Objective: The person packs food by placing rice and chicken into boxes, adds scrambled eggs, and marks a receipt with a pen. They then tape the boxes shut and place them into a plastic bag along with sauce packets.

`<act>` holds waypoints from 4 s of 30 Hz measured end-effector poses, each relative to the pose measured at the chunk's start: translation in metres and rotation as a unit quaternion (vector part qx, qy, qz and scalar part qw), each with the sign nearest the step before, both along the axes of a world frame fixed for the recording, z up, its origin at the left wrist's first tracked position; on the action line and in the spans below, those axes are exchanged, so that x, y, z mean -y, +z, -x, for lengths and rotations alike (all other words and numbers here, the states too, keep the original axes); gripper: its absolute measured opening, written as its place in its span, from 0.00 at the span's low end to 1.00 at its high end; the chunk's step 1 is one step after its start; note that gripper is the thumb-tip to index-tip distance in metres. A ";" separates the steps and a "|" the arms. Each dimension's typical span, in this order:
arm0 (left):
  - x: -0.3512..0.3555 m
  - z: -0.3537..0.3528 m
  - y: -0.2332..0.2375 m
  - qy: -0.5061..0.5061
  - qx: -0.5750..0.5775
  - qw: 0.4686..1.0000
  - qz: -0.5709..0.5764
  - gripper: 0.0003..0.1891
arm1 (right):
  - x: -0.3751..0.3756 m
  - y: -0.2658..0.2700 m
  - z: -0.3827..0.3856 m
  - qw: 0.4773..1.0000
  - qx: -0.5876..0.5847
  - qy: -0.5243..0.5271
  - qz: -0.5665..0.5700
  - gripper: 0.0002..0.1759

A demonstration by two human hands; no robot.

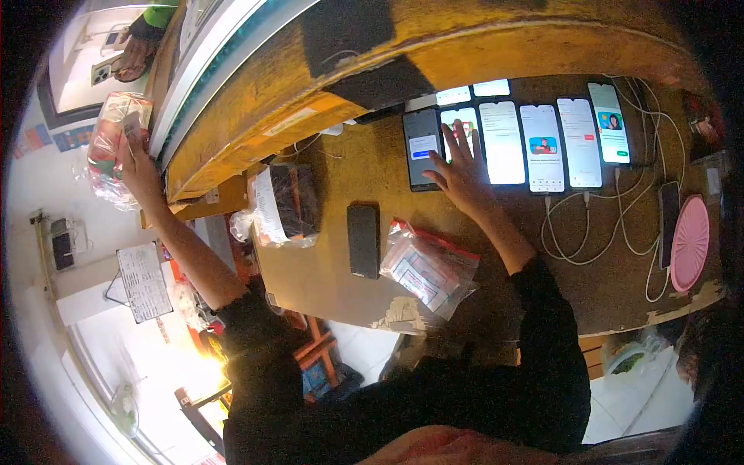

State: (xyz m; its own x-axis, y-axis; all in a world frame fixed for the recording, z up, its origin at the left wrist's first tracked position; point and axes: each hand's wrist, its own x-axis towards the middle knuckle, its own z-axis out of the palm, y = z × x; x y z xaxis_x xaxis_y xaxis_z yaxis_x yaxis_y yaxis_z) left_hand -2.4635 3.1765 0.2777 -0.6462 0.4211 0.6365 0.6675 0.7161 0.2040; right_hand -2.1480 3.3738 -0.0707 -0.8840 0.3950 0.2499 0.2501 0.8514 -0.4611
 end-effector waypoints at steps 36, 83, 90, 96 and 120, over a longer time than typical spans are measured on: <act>0.018 0.029 0.005 -0.033 0.022 0.999 0.038 0.25 | -0.155 0.011 -0.159 0.936 0.048 -0.333 -0.103 0.24; 0.003 0.012 -0.003 -0.081 -0.049 0.995 0.010 0.19 | -0.100 0.044 -0.075 0.981 -0.087 -0.176 -0.005 0.28; -0.005 0.002 -0.005 -0.100 -0.069 0.993 -0.013 0.17 | -0.053 0.019 0.044 0.990 -0.079 -0.092 -0.065 0.17; -0.015 -0.017 -0.003 -0.003 0.016 0.999 -0.036 0.15 | -0.080 -0.024 0.141 0.968 -0.241 -0.056 -0.039 0.17; -0.010 -0.023 -0.005 -0.016 -0.070 0.996 -0.059 0.08 | 0.060 0.406 -0.059 0.633 -0.305 0.609 0.367 0.16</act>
